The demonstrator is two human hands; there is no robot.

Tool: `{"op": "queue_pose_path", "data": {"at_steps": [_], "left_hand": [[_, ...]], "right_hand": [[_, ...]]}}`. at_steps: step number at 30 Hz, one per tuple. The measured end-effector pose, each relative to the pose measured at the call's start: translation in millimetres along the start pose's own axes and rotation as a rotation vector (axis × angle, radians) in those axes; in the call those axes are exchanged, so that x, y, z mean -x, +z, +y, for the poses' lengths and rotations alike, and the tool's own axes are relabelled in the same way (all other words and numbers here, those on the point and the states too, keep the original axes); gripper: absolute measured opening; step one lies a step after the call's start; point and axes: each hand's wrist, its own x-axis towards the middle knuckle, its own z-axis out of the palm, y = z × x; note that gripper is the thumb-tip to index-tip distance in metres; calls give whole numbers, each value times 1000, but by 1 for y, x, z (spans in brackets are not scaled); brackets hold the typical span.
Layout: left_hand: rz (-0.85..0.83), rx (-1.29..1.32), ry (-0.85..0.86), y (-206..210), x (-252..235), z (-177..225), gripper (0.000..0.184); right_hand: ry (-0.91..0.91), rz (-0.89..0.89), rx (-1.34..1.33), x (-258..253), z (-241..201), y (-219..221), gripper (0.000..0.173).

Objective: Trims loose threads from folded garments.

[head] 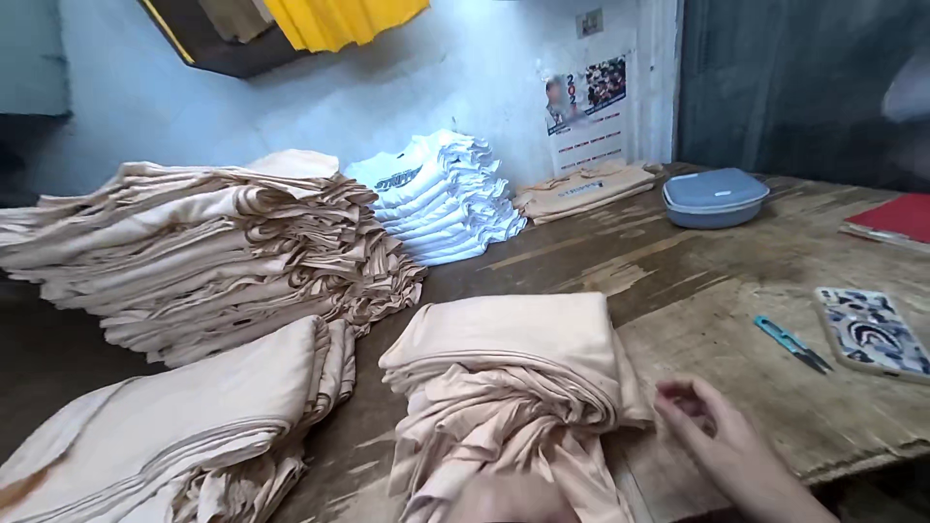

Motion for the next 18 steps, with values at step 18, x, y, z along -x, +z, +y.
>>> {"op": "queue_pose_path", "data": {"at_steps": [18], "left_hand": [[925, -239, -402, 36, 12, -119, 36]], "right_hand": [[-856, 191, 383, -151, -142, 100, 53]]}}
